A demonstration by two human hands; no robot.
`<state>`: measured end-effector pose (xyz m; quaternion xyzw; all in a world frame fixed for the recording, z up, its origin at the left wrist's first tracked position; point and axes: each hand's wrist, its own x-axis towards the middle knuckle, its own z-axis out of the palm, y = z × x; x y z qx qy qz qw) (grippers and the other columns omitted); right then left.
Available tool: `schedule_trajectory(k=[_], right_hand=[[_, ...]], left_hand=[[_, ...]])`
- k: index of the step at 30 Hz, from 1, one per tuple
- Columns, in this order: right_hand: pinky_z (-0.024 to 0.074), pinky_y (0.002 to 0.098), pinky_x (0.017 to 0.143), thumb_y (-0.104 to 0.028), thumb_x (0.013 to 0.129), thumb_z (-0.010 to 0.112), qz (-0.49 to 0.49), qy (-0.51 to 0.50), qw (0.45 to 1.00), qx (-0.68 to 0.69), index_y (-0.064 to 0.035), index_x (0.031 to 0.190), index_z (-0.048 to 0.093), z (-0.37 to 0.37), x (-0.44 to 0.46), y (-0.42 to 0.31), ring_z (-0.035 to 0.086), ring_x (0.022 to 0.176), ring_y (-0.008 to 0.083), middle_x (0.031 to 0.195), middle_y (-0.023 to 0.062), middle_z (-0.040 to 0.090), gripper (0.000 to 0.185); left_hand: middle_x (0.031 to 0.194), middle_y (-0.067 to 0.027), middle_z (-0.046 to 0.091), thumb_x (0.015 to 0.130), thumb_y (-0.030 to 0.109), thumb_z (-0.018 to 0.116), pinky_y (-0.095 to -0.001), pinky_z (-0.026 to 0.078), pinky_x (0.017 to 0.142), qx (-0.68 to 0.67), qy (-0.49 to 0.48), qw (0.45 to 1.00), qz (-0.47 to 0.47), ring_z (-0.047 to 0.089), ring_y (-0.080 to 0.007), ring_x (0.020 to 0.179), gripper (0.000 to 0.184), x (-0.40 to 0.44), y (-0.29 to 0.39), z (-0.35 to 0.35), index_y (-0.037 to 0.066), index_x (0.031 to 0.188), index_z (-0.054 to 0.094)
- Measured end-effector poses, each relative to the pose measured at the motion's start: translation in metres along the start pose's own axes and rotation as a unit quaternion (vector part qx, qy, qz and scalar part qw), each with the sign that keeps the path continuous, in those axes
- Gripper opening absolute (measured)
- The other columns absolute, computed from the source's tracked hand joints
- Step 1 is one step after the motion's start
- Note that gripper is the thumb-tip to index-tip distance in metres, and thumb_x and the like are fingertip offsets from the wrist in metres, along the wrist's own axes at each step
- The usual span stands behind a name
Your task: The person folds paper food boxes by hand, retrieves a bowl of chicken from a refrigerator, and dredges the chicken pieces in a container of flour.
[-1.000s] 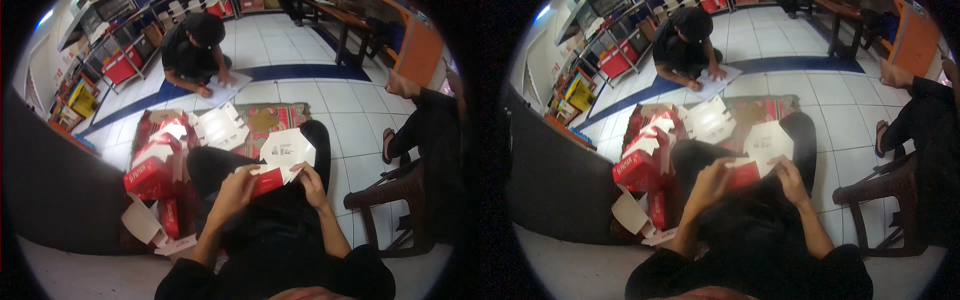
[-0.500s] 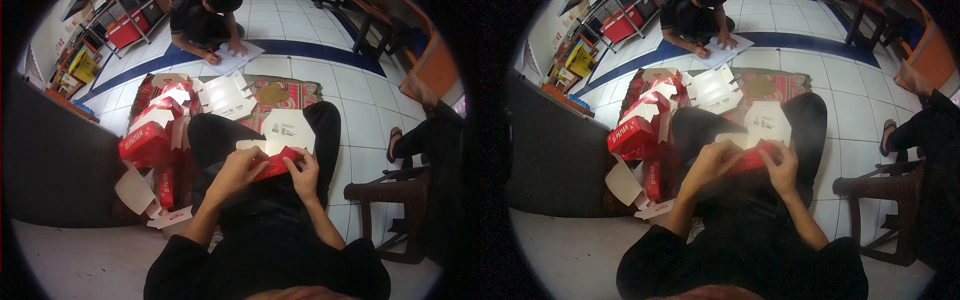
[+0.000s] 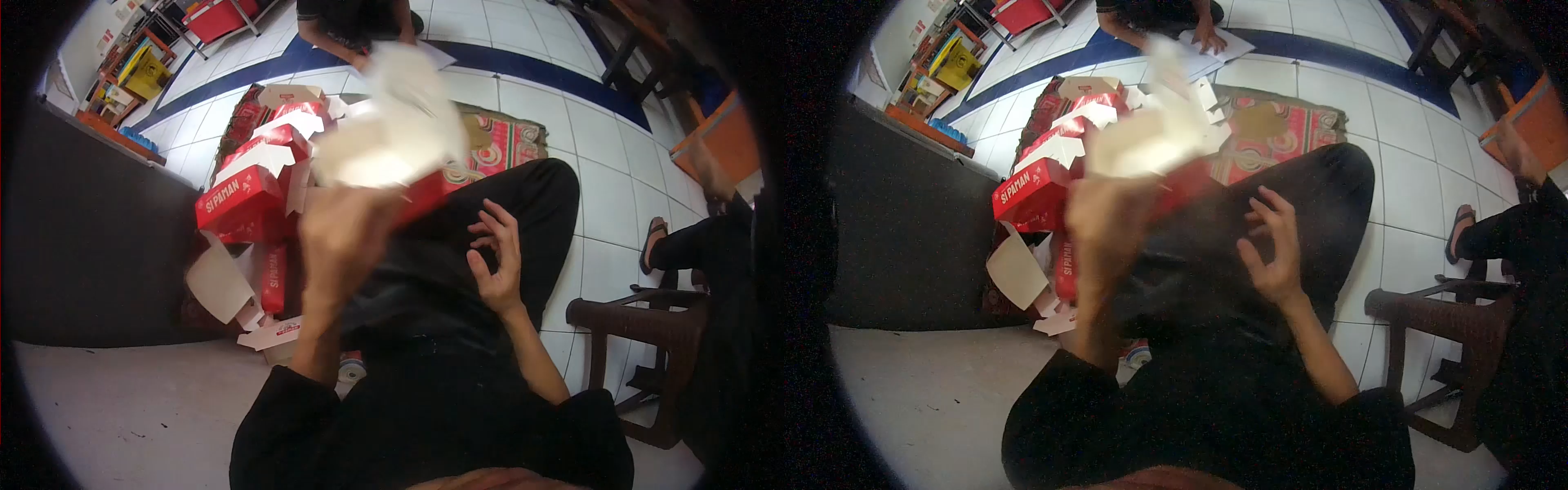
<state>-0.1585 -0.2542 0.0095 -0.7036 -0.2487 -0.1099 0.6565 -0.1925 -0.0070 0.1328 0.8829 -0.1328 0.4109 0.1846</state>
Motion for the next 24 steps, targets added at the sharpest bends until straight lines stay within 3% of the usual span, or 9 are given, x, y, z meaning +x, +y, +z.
schedule_trajectory(k=[3, 5, 8, 11, 12, 14, 17, 20, 24], right_hand=[[0.0561, 0.0316, 0.088, -0.007, 0.095, 0.073, 0.071, -0.062, 0.995, -0.016, -0.0046, 0.136, 0.066, 0.013, 0.008, 0.019, 0.067, 0.111, 0.0216, 0.15, 0.0162, 0.054, 0.042], [0.0558, 0.0298, 0.085, -0.003, 0.095, 0.071, 0.091, -0.066, 0.994, -0.014, -0.0049, 0.133, 0.067, 0.024, 0.006, 0.028, 0.067, 0.109, 0.0181, 0.145, 0.013, 0.058, 0.038], [0.0557, 0.0298, 0.084, -0.004, 0.096, 0.072, 0.136, -0.109, 0.984, -0.025, -0.0045, 0.127, 0.07, 0.03, 0.0, 0.043, 0.068, 0.103, 0.0174, 0.142, 0.012, 0.059, 0.032], [0.0555, 0.0295, 0.082, -0.005, 0.096, 0.071, 0.163, -0.14, 0.976, -0.033, -0.0043, 0.122, 0.072, 0.03, 0.004, 0.054, 0.069, 0.098, 0.0164, 0.138, 0.0117, 0.061, 0.026], [0.0556, 0.0297, 0.082, -0.005, 0.096, 0.071, 0.163, -0.155, 0.974, -0.034, -0.0038, 0.12, 0.072, 0.028, 0.007, 0.061, 0.069, 0.097, 0.0162, 0.137, 0.0115, 0.062, 0.024], [0.0559, 0.0306, 0.082, -0.006, 0.097, 0.069, 0.162, -0.189, 0.967, -0.047, -0.0036, 0.117, 0.073, 0.025, 0.023, 0.07, 0.069, 0.096, 0.0158, 0.135, 0.0107, 0.063, 0.021], [0.0561, 0.031, 0.081, -0.008, 0.097, 0.069, 0.136, -0.219, 0.965, -0.048, -0.0042, 0.118, 0.072, 0.02, 0.064, 0.089, 0.068, 0.094, 0.017, 0.126, 0.0108, 0.067, 0.021], [0.0547, 0.0354, 0.082, -0.015, 0.1, 0.068, 0.082, -0.307, 0.939, -0.13, -0.0023, 0.12, 0.07, 0.017, 0.124, 0.125, 0.068, 0.093, 0.0269, 0.115, 0.0145, 0.069, 0.024], [0.0546, 0.0466, 0.087, -0.024, 0.101, 0.066, 0.046, -0.336, 0.917, -0.211, -0.0032, 0.121, 0.069, 0.028, 0.176, 0.22, 0.068, 0.098, 0.0407, 0.11, 0.0229, 0.07, 0.028]], left_hand=[[0.09, -0.0064, 0.075, 0.09, 0.009, 0.084, -0.0359, 0.053, 0.071, 0.212, 0.135, 0.964, -0.083, 0.069, -0.0214, 0.079, 0.013, 0.015, -0.028, -0.068, 0.009, 0.101, 0.077], [0.1, -0.0075, 0.079, 0.095, 0.013, 0.082, -0.0364, 0.058, 0.079, 0.296, 0.214, 0.924, -0.112, 0.074, -0.0212, 0.087, 0.014, 0.014, -0.058, -0.112, 0.007, 0.107, 0.079], [0.113, -0.0124, 0.077, 0.1, 0.021, 0.078, -0.0386, 0.061, 0.09, 0.335, 0.264, 0.857, -0.291, 0.074, -0.0226, 0.101, 0.019, 0.01, -0.064, -0.155, 0.005, 0.11, 0.078], [0.136, -0.0127, 0.068, 0.098, 0.019, 0.078, -0.0419, 0.056, 0.103, 0.595, 0.118, 0.778, -0.166, 0.066, -0.0263, 0.124, 0.027, 0.0, -0.087, -0.175, 0.007, 0.123, 0.075], [0.136, -0.0127, 0.068, 0.098, 0.019, 0.078, -0.0419, 0.056, 0.103, 0.593, 0.107, 0.782, -0.16, 0.066, -0.0263, 0.124, 0.027, -0.003, -0.096, -0.166, 0.007, 0.123, 0.075], [0.14, -0.0129, 0.064, 0.097, 0.018, 0.078, -0.0442, 0.051, 0.107, 0.374, 0.097, 0.907, -0.168, 0.065, -0.0291, 0.125, 0.031, -0.012, -0.112, -0.14, 0.005, 0.125, 0.072], [0.127, -0.0149, 0.07, 0.094, 0.013, 0.078, -0.0451, 0.051, 0.105, 0.156, -0.022, 0.963, -0.22, 0.067, -0.0313, 0.121, 0.026, 0.003, -0.104, -0.049, 0.003, 0.118, 0.073], [0.115, -0.0167, 0.072, 0.089, 0.014, 0.079, -0.0427, 0.053, 0.097, -0.024, -0.148, 0.959, -0.24, 0.069, -0.0363, 0.112, 0.028, 0.01, -0.118, 0.041, 0.003, 0.115, 0.073], [0.117, -0.0147, 0.073, 0.09, 0.025, 0.078, -0.0467, 0.056, 0.091, -0.066, -0.283, 0.931, -0.221, 0.071, -0.0361, 0.106, 0.036, 0.023, -0.161, 0.16, 0.01, 0.122, 0.071]])
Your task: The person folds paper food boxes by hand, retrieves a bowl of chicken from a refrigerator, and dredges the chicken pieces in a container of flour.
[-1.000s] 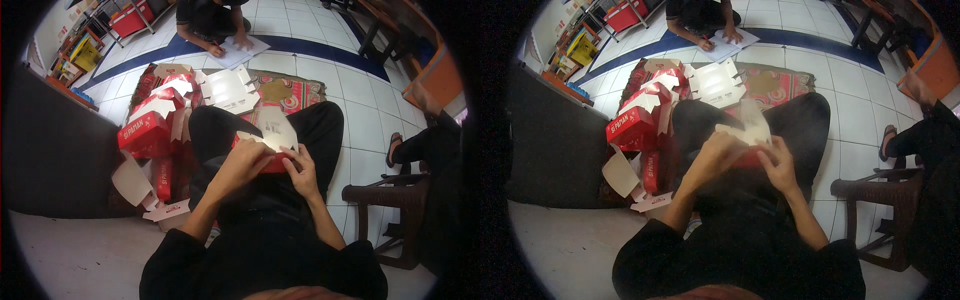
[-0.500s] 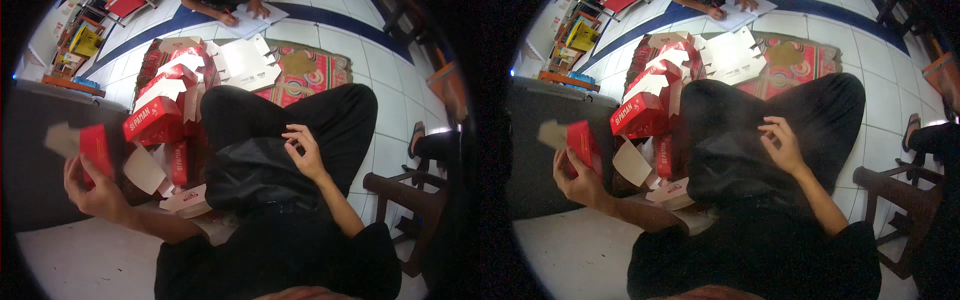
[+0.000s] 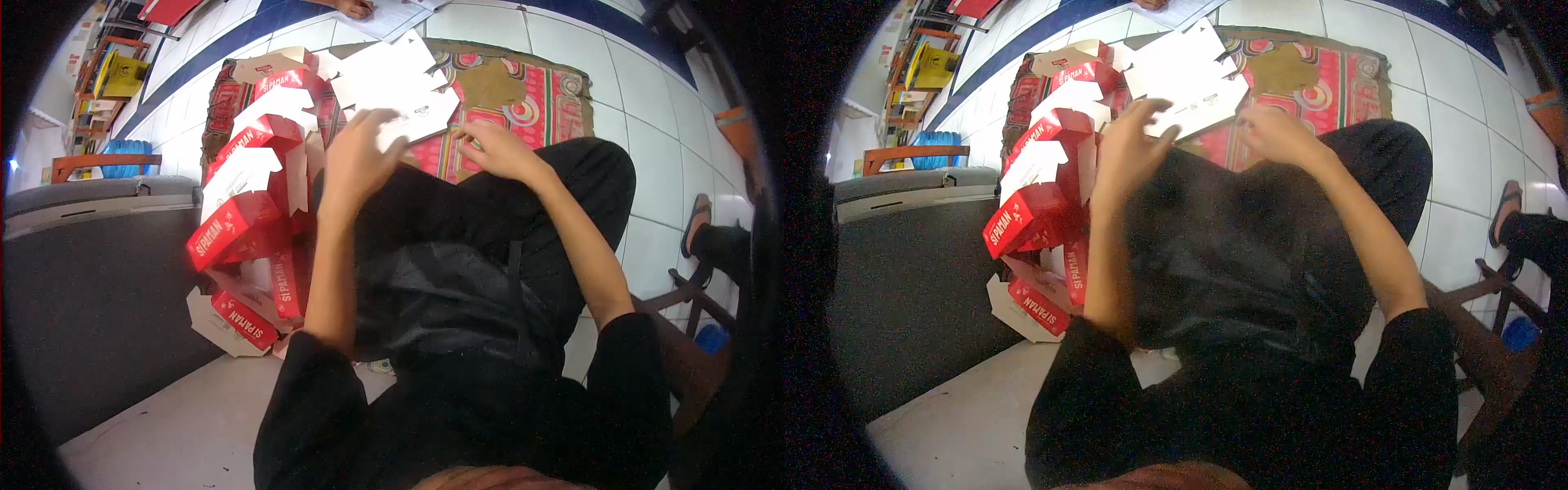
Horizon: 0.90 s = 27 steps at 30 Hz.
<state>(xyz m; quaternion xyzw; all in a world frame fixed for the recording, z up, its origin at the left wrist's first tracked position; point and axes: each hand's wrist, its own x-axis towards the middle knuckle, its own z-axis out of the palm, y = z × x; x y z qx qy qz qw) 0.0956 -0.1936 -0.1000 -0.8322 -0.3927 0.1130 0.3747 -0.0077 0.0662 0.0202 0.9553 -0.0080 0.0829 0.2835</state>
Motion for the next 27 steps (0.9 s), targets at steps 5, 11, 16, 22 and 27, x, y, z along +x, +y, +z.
schedule_trajectory(k=[5, 11, 16, 22, 27], right_hand=[[0.0543, 0.0547, 0.09, -0.026, 0.095, 0.069, 0.092, -0.051, 0.992, -0.076, -0.0042, 0.12, 0.07, 0.046, 0.003, 0.035, 0.069, 0.108, 0.0444, 0.111, 0.027, 0.072, 0.033], [0.0554, 0.0545, 0.092, -0.027, 0.094, 0.073, 0.104, -0.141, 0.984, -0.021, -0.0042, 0.123, 0.068, 0.036, -0.007, 0.008, 0.069, 0.109, 0.0436, 0.111, 0.023, 0.072, 0.037], [0.0547, 0.0546, 0.093, -0.028, 0.095, 0.072, 0.112, -0.175, 0.978, -0.025, -0.0059, 0.131, 0.063, 0.042, -0.002, 0.002, 0.067, 0.112, 0.0437, 0.117, 0.0226, 0.069, 0.043], [0.0542, 0.0552, 0.093, -0.028, 0.097, 0.071, 0.1, -0.167, 0.981, -0.005, -0.005, 0.131, 0.062, 0.036, -0.012, -0.007, 0.066, 0.112, 0.0443, 0.116, 0.0228, 0.067, 0.042], [0.0539, 0.055, 0.095, -0.026, 0.096, 0.071, 0.119, -0.191, 0.974, -0.023, -0.0057, 0.133, 0.062, 0.039, -0.008, 0.0, 0.066, 0.114, 0.0438, 0.12, 0.0236, 0.067, 0.043]], left_hand=[[0.12, -0.0147, 0.072, 0.086, 0.039, 0.082, -0.0467, 0.058, 0.094, 0.204, -0.202, 0.958, -0.003, 0.071, -0.0348, 0.111, 0.058, 0.082, -0.051, 0.104, 0.015, 0.135, 0.064], [0.13, -0.0099, 0.063, 0.082, 0.017, 0.079, -0.0511, 0.055, 0.093, 0.291, -0.177, 0.939, -0.044, 0.067, -0.0344, 0.119, 0.057, 0.087, -0.073, 0.165, 0.019, 0.136, 0.061], [0.123, -0.0105, 0.067, 0.085, 0.013, 0.076, -0.0504, 0.057, 0.086, 0.3, -0.2, 0.932, -0.043, 0.072, -0.0352, 0.109, 0.046, 0.088, -0.085, 0.176, 0.016, 0.129, 0.061], [0.117, -0.0169, 0.071, 0.087, 0.01, 0.069, -0.0525, 0.06, 0.084, 0.279, -0.235, 0.93, -0.038, 0.075, -0.0404, 0.101, 0.042, 0.088, -0.089, 0.181, 0.01, 0.129, 0.064], [0.111, -0.0187, 0.074, 0.087, 0.01, 0.069, -0.0533, 0.06, 0.084, 0.286, -0.273, 0.918, -0.035, 0.075, -0.0402, 0.102, 0.026, 0.091, -0.071, 0.173, 0.006, 0.113, 0.068]])
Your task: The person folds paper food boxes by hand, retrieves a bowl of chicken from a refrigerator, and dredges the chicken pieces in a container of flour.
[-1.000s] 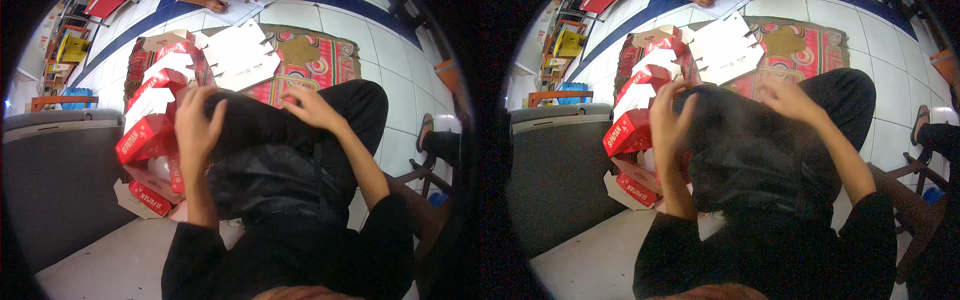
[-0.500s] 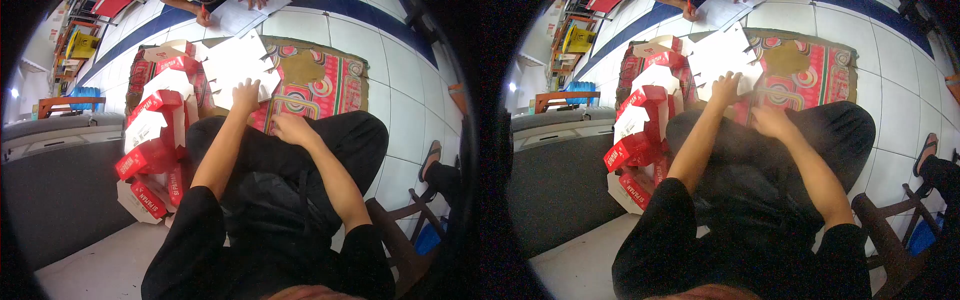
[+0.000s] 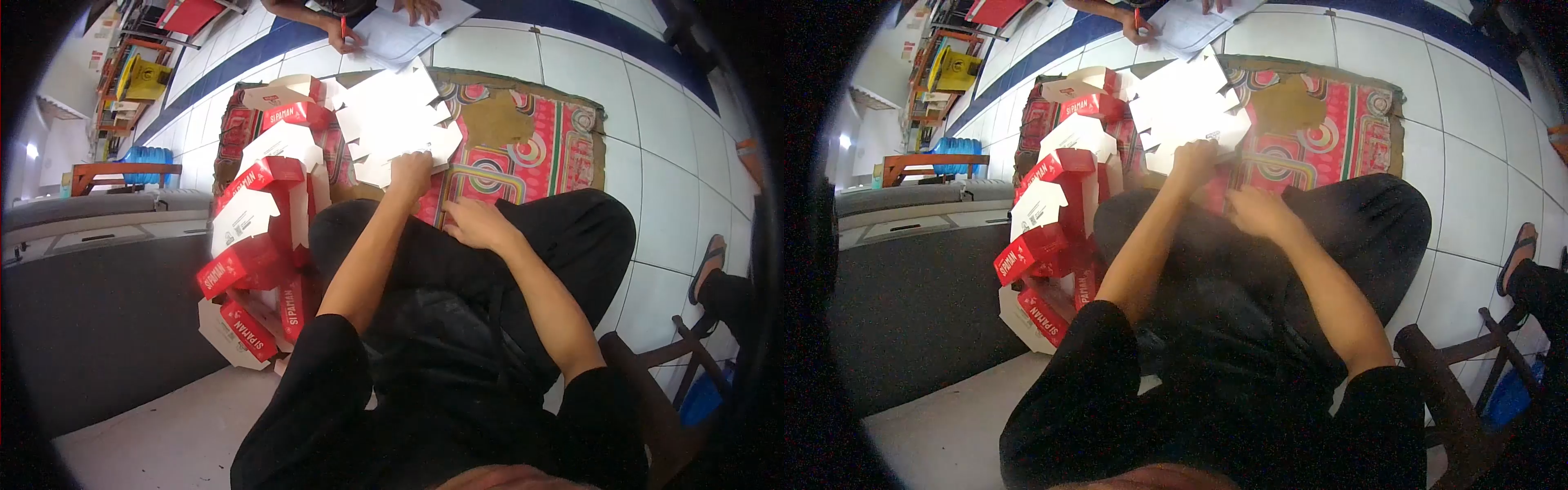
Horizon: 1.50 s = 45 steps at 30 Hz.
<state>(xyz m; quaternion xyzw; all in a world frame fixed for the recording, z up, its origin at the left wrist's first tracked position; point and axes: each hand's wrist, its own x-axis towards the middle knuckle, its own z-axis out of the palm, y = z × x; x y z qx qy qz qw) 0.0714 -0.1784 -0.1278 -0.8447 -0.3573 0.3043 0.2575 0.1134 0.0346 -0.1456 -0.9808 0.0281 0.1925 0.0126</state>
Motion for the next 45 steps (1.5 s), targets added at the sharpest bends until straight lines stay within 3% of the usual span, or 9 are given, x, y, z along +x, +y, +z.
schedule_trajectory(k=[4, 8, 11, 16, 22, 30, 40, 42, 45], right_hand=[[0.0535, 0.054, 0.095, -0.024, 0.097, 0.071, -0.014, 0.021, 0.999, -0.031, -0.0059, 0.134, 0.063, -0.023, -0.01, 0.006, 0.066, 0.115, 0.043, 0.121, 0.0214, 0.068, 0.042], [0.0547, 0.0433, 0.096, -0.016, 0.098, 0.071, -0.094, 0.404, 0.908, 0.062, -0.0035, 0.123, 0.071, -0.085, -0.096, 0.009, 0.07, 0.112, 0.0317, 0.116, 0.0159, 0.072, 0.028], [0.0558, 0.0353, 0.093, -0.009, 0.103, 0.067, 0.036, 0.576, 0.809, 0.111, -0.0011, 0.12, 0.071, -0.107, -0.203, 0.014, 0.071, 0.105, 0.0208, 0.115, 0.0113, 0.072, 0.019], [0.0552, 0.0282, 0.086, -0.012, 0.109, 0.061, 0.11, 0.687, 0.683, 0.224, 0.0011, 0.122, 0.07, -0.064, -0.334, 0.1, 0.068, 0.097, 0.0141, 0.11, 0.0064, 0.073, 0.02], [0.0539, 0.0268, 0.083, -0.014, 0.111, 0.059, 0.082, 0.667, 0.706, 0.223, 0.0006, 0.125, 0.069, -0.112, -0.384, 0.112, 0.064, 0.089, 0.0117, 0.106, 0.0074, 0.072, 0.023], [0.0507, 0.032, 0.081, -0.035, 0.105, 0.067, -0.044, 0.317, 0.944, -0.073, -0.0028, 0.131, 0.068, -0.368, -0.213, -0.002, 0.06, 0.095, 0.013, 0.108, 0.0031, 0.069, 0.042], [0.059, 0.042, 0.065, -0.034, 0.094, 0.07, 0.314, 0.0, 0.873, -0.373, 0.001, 0.111, 0.077, -0.448, 0.233, 0.126, 0.074, 0.076, 0.0289, 0.091, 0.0193, 0.077, 0.04], [0.0576, 0.0463, 0.062, -0.035, 0.094, 0.074, 0.359, 0.054, 0.898, -0.25, -0.0003, 0.107, 0.079, -0.46, 0.272, 0.163, 0.072, 0.072, 0.0303, 0.091, 0.0193, 0.077, 0.037], [0.0567, 0.0381, 0.087, -0.03, 0.108, 0.058, 0.478, 0.108, 0.848, -0.203, -0.0109, 0.14, 0.067, -0.524, 0.226, 0.177, 0.072, 0.091, 0.0272, 0.109, 0.0119, 0.072, 0.039]], left_hand=[[0.122, -0.0174, 0.075, 0.086, 0.013, 0.073, -0.0482, 0.06, 0.089, -0.062, 0.092, 0.994, 0.017, 0.075, -0.0376, 0.103, 0.04, -0.02, -0.012, -0.004, 0.008, 0.126, 0.07], [0.125, -0.0158, 0.074, 0.093, 0.023, 0.073, -0.0509, 0.055, 0.096, -0.149, 0.33, 0.932, 0.022, 0.072, -0.038, 0.109, 0.044, -0.095, -0.03, -0.054, 0.009, 0.135, 0.068], [0.119, -0.0183, 0.076, 0.098, 0.012, 0.072, -0.0396, 0.057, 0.096, -0.322, 0.402, 0.852, -0.09, 0.075, -0.0308, 0.109, 0.034, -0.191, -0.039, -0.087, 0.0, 0.129, 0.069], [0.136, -0.0192, 0.067, 0.104, 0.013, 0.062, -0.0469, 0.05, 0.109, -0.545, 0.358, 0.704, -0.279, 0.063, -0.0295, 0.129, 0.034, -0.295, -0.092, 0.052, 0.001, 0.136, 0.063], [0.14, -0.0197, 0.064, 0.103, 0.015, 0.063, -0.0497, 0.048, 0.11, -0.508, 0.232, 0.744, -0.368, 0.06, -0.0312, 0.133, 0.037, -0.347, -0.045, 0.18, 0.003, 0.138, 0.063], [0.144, -0.0203, 0.061, 0.102, 0.019, 0.064, -0.0533, 0.046, 0.113, -0.185, 0.182, 0.929, -0.264, 0.057, -0.0334, 0.138, 0.04, -0.329, -0.002, 0.206, 0.005, 0.14, 0.062], [0.15, -0.0211, 0.057, 0.1, 0.023, 0.066, -0.0579, 0.043, 0.115, -0.105, 0.127, 0.977, -0.134, 0.052, -0.0362, 0.144, 0.045, -0.271, 0.008, 0.197, 0.007, 0.142, 0.06], [0.151, -0.0213, 0.056, 0.1, 0.024, 0.066, -0.0588, 0.042, 0.116, -0.123, 0.123, 0.975, -0.137, 0.051, -0.0368, 0.145, 0.046, -0.273, 0.008, 0.199, 0.008, 0.142, 0.06], [0.161, -0.0219, 0.045, 0.092, 0.035, 0.07, -0.0676, 0.034, 0.119, -0.195, 0.141, 0.962, -0.132, 0.038, -0.0448, 0.153, 0.062, -0.281, 0.004, 0.24, 0.014, 0.148, 0.056]])
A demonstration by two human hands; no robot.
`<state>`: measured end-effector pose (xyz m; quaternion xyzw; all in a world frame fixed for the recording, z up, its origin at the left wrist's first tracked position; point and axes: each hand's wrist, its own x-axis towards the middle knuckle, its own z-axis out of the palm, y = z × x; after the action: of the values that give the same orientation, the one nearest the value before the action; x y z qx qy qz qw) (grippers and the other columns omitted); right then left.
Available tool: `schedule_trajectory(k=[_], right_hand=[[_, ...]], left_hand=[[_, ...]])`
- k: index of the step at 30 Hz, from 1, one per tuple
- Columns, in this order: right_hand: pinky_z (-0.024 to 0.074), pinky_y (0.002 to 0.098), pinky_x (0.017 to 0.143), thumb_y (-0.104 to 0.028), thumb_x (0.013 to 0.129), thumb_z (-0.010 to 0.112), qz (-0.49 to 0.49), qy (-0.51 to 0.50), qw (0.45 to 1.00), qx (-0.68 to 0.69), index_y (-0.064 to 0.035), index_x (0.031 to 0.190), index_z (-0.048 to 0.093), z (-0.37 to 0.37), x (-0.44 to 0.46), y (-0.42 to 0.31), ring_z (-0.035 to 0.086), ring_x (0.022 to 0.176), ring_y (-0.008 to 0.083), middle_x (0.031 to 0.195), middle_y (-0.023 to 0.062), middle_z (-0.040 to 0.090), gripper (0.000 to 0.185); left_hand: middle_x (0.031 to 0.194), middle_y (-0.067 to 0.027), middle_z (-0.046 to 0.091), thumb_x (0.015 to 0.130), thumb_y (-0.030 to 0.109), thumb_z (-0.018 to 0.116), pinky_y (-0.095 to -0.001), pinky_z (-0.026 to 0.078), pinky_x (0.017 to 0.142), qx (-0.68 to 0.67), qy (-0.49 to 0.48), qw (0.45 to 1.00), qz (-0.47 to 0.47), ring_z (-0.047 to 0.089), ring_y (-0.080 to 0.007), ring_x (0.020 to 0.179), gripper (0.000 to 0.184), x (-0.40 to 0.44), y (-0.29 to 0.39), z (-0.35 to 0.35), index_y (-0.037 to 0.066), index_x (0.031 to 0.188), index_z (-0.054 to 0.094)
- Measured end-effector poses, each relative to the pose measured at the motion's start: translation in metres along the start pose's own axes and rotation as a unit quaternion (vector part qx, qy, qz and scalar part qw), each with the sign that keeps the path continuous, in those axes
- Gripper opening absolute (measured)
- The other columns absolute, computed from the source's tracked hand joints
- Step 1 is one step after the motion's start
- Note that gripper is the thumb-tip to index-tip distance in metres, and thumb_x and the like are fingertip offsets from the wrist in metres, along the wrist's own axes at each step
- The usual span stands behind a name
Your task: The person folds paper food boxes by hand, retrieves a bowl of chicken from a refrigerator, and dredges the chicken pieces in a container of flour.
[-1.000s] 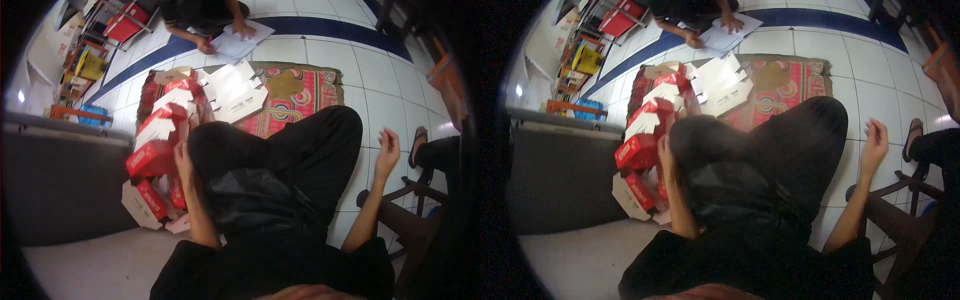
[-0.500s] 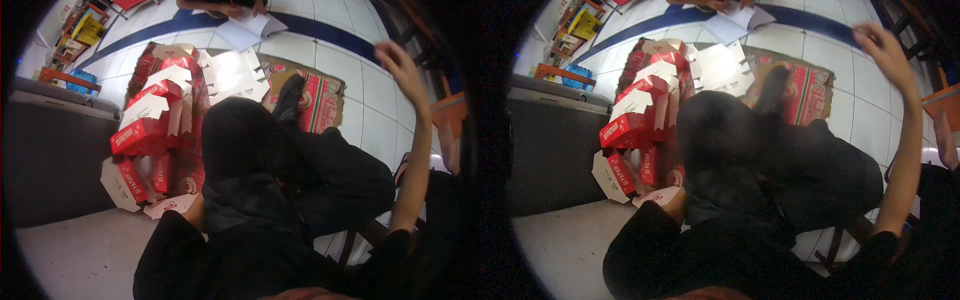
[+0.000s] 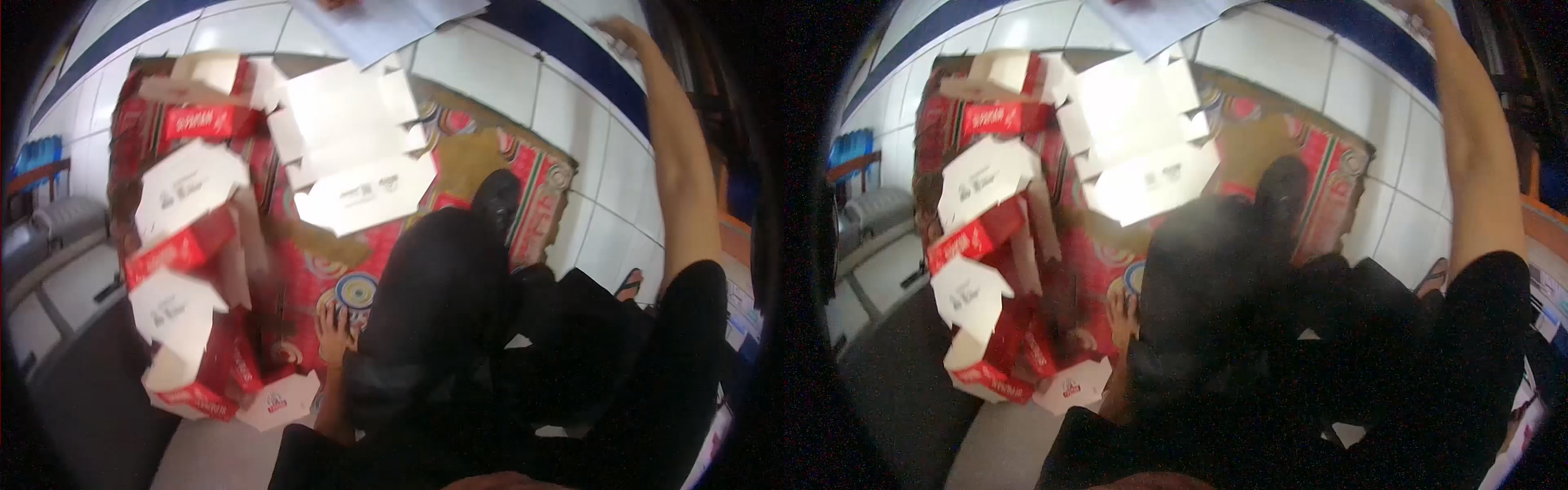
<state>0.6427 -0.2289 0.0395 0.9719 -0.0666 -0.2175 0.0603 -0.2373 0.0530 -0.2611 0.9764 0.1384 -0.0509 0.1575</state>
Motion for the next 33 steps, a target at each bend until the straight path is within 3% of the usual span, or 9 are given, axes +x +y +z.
schedule_trajectory(k=[6, 12, 18, 22, 25, 27, 28, 30, 33], right_hand=[[0.0591, 0.0434, 0.084, -0.021, 0.093, 0.07, -0.185, -0.056, 0.958, -0.211, -0.0005, 0.109, 0.073, -0.095, 0.058, 0.383, 0.074, 0.096, 0.0278, 0.101, 0.0157, 0.077, 0.026], [0.0498, 0.0424, 0.108, -0.049, 0.085, 0.085, -0.182, -0.524, 0.817, 0.16, 0.0044, 0.148, 0.043, -0.065, -0.371, 0.248, 0.058, 0.129, 0.034, 0.139, 0.0242, 0.058, 0.093], [0.037, 0.0427, 0.124, -0.049, 0.075, 0.096, -0.198, -0.445, 0.745, 0.456, 0.0045, 0.16, 0.035, -0.119, -0.447, 0.238, 0.045, 0.148, 0.0338, 0.158, 0.0249, 0.048, 0.117], [0.0437, 0.0471, 0.119, -0.05, 0.081, 0.092, -0.246, -0.208, 0.812, 0.487, 0.0078, 0.153, 0.044, -0.113, -0.513, 0.268, 0.051, 0.144, 0.0356, 0.151, 0.0286, 0.053, 0.104], [0.0433, 0.0451, 0.119, -0.058, 0.089, 0.08, -0.093, -0.404, 0.84, 0.351, 0.0048, 0.16, 0.037, -0.106, -0.52, 0.32, 0.051, 0.143, 0.0379, 0.157, 0.0234, 0.052, 0.104], [0.0514, 0.0509, 0.108, -0.061, 0.094, 0.071, 0.071, -0.653, 0.645, 0.39, -0.0023, 0.157, 0.045, -0.133, -0.511, 0.357, 0.062, 0.129, 0.0389, 0.144, 0.0207, 0.061, 0.09], [0.0516, 0.051, 0.107, -0.061, 0.094, 0.071, 0.129, -0.655, 0.616, 0.418, -0.0026, 0.156, 0.045, -0.155, -0.51, 0.386, 0.062, 0.128, 0.0388, 0.144, 0.0205, 0.061, 0.089], [0.0521, 0.0513, 0.106, -0.061, 0.094, 0.07, 0.185, -0.403, 0.72, 0.534, -0.0034, 0.156, 0.046, -0.199, -0.51, 0.451, 0.063, 0.127, 0.0385, 0.142, 0.0203, 0.062, 0.087], [0.0527, 0.0516, 0.104, -0.06, 0.095, 0.069, 0.226, -0.188, 0.759, 0.581, -0.0044, 0.155, 0.047, -0.234, -0.482, 0.488, 0.064, 0.125, 0.0381, 0.14, 0.0199, 0.063, 0.084]], left_hand=[[0.162, -0.0253, 0.043, 0.089, 0.034, 0.068, -0.0698, 0.032, 0.12, -0.06, -0.04, 0.997, -0.038, 0.037, -0.0534, 0.151, 0.065, 0.032, 0.024, -0.037, 0.008, 0.147, 0.056], [0.143, -0.0283, 0.056, 0.094, 0.037, 0.065, -0.0578, 0.047, 0.109, 0.045, -0.177, 0.981, -0.071, 0.054, -0.0491, 0.133, 0.057, 0.122, 0.127, -0.154, 0.003, 0.138, 0.06], [0.103, -0.02, 0.076, 0.1, 0.036, 0.064, -0.0488, 0.058, 0.089, -0.212, -0.171, 0.925, -0.263, 0.075, -0.036, 0.099, 0.047, 0.247, 0.235, -0.347, 0.002, 0.133, 0.061], [0.107, -0.0182, 0.076, 0.102, 0.026, 0.06, -0.0466, 0.058, 0.091, -0.417, -0.28, 0.846, -0.177, 0.074, -0.0382, 0.102, 0.037, 0.284, 0.298, -0.518, 0.001, 0.13, 0.064], [0.112, -0.0169, 0.076, 0.102, 0.024, 0.059, -0.0462, 0.058, 0.093, -0.246, -0.295, 0.923, 0.026, 0.073, -0.0425, 0.101, 0.034, 0.31, 0.311, -0.592, 0.003, 0.127, 0.067], [0.111, -0.0161, 0.076, 0.101, 0.025, 0.061, -0.0475, 0.058, 0.092, -0.031, -0.304, 0.923, 0.234, 0.073, -0.0404, 0.1, 0.033, 0.338, 0.335, -0.658, 0.003, 0.124, 0.068], [0.11, -0.0159, 0.076, 0.101, 0.026, 0.062, -0.0483, 0.058, 0.092, 0.053, -0.304, 0.903, 0.299, 0.073, -0.0393, 0.101, 0.033, 0.359, 0.353, -0.69, 0.003, 0.123, 0.068], [0.113, -0.0193, 0.076, 0.1, 0.031, 0.066, -0.0494, 0.057, 0.095, -0.184, -0.24, 0.952, -0.053, 0.072, -0.0377, 0.107, 0.038, 0.39, 0.427, -0.776, 0.002, 0.125, 0.065], [0.118, -0.0237, 0.075, 0.099, 0.032, 0.066, -0.0479, 0.056, 0.095, -0.241, -0.135, 0.961, 0.022, 0.073, -0.0406, 0.105, 0.046, 0.443, 0.49, -0.84, 0.002, 0.134, 0.063]])
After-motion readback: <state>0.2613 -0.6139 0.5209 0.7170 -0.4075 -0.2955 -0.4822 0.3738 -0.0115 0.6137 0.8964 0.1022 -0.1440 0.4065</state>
